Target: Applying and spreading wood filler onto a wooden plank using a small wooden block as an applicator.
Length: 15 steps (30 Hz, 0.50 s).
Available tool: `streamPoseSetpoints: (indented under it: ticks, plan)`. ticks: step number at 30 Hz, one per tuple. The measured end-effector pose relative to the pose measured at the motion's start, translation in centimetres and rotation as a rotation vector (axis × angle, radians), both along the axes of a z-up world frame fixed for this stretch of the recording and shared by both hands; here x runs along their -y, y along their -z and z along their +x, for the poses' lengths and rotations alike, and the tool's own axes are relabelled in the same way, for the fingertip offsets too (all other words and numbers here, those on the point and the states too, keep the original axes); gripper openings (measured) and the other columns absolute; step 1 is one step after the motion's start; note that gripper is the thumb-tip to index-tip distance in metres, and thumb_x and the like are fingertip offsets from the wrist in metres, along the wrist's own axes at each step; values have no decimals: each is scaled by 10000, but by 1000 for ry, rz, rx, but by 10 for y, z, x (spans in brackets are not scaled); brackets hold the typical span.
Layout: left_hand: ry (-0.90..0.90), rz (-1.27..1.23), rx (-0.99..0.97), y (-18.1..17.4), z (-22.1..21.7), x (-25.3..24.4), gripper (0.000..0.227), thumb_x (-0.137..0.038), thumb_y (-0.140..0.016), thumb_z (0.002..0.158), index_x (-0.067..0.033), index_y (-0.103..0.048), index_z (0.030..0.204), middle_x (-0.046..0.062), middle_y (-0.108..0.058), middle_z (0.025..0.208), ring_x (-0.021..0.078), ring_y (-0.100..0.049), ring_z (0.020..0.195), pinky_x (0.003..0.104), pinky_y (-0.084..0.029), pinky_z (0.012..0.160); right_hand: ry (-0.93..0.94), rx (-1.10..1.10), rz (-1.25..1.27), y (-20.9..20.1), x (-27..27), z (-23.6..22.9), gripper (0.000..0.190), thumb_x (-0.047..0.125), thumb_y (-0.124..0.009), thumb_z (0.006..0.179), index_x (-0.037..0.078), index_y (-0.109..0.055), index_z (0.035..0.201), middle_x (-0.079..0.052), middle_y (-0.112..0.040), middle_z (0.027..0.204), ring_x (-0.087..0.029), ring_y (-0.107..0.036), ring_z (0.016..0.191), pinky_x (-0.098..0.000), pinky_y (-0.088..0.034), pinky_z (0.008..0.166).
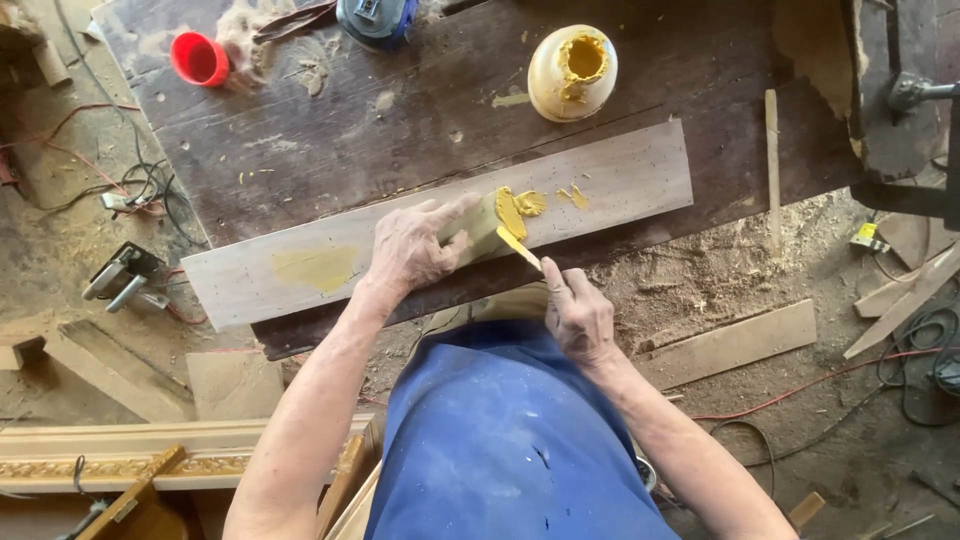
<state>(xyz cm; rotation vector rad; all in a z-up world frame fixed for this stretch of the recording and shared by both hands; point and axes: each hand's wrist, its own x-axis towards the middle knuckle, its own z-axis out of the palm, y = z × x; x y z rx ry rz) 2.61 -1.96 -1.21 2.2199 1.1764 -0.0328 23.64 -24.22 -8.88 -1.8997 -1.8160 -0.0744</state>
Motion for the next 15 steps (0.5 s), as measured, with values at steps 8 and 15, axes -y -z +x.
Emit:
streamPoseSetpoints:
  ticks: [8, 15]
  plan:
    - [-32, 39, 9, 11, -3, 6, 506, -484, -597, 839, -509, -604, 1344, 61, -721, 1031, 349, -723, 999, 467, -587, 876, -23, 130, 23, 5, -6, 15, 442, 80, -564, 907, 132, -709, 1322, -68, -594, 870, -229, -633, 623, -348, -550, 565]
    - [-46, 61, 32, 14, -4, 6, 483, -475, -621, 822, -499, -628, 1304, 73, -745, 1005, 314, -736, 1020, 437, -577, 883, 15, 25, -7, -20, -17, 20, 427, 37, -543, 922, 73, -719, 1309, -70, -584, 902, -254, -659, 654, -333, -566, 578]
